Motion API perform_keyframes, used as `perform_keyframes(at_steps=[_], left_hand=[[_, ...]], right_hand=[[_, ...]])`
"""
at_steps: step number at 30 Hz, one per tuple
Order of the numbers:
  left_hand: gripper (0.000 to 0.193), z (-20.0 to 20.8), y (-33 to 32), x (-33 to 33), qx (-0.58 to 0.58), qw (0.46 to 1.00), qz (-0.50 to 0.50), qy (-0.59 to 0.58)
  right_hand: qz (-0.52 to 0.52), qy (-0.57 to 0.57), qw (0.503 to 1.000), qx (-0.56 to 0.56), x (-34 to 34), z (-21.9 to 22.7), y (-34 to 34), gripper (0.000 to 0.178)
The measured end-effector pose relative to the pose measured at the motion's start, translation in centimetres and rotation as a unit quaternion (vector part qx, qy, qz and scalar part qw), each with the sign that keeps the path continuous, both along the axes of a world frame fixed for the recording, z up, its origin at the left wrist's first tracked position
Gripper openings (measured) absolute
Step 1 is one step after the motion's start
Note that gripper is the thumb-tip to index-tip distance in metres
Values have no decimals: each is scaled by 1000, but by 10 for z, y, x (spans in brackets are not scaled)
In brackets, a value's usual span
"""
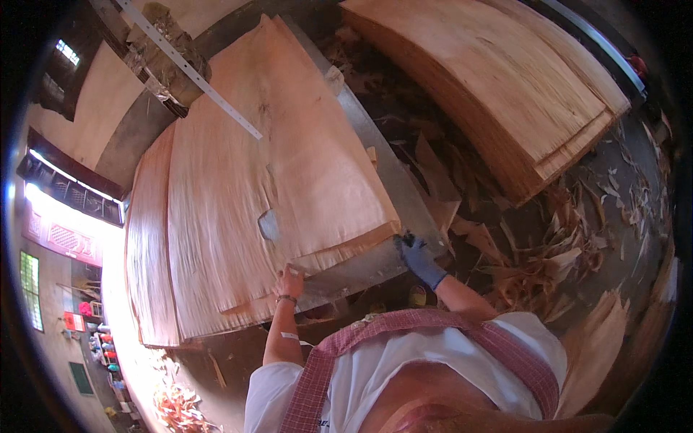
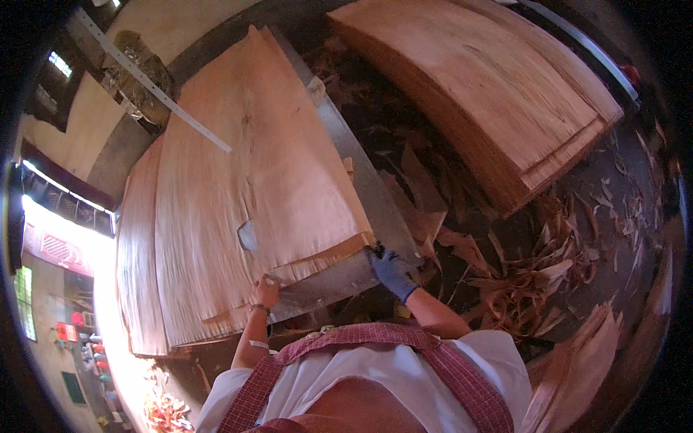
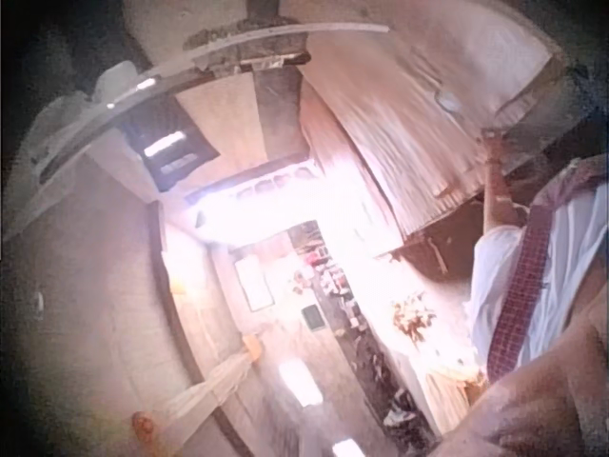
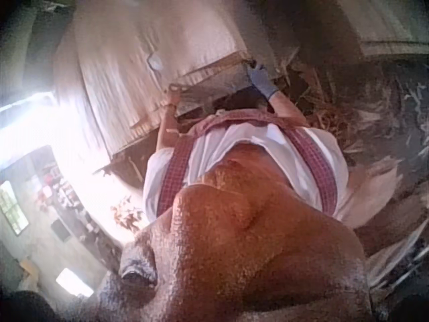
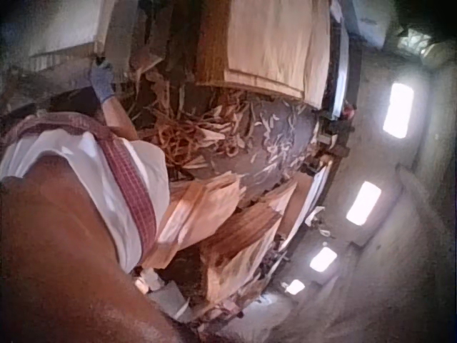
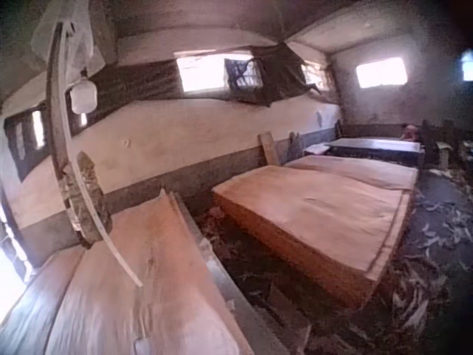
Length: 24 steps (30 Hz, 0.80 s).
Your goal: The person repairs holes and defects in thin wood veneer sheets by cutting patches from scrap strips and securing them with tape.
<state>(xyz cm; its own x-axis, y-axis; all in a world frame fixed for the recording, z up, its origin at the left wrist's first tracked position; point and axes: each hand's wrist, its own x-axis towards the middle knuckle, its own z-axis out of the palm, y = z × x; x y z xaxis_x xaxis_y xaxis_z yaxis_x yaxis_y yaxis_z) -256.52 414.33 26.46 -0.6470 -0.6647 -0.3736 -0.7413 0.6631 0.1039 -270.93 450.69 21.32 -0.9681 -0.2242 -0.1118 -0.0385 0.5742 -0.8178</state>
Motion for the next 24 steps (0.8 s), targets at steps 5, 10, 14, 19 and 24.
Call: perform_keyframes(at_steps=[5,10,14,19,24], left_hand=[[70,-7,-1,1,13,1000,9,-20],[71,-29,-13,-10,-2,1000,9,-6],[71,-48,-35,-11,30,999,-12,-19],[67,-38,-37,-6,66,997,-26,-38],[61,-33,-22,-2,10,1000,-15,5]], right_hand=[[-28,99,988,115,-10,16,89,38],[-50,73,986,144,3,-18,106,45],[-77,46,995,53,6,-38,97,47],[-104,36,983,144,-1,-33,118,55],[-178,86,961,195,-1,-46,165,41]])
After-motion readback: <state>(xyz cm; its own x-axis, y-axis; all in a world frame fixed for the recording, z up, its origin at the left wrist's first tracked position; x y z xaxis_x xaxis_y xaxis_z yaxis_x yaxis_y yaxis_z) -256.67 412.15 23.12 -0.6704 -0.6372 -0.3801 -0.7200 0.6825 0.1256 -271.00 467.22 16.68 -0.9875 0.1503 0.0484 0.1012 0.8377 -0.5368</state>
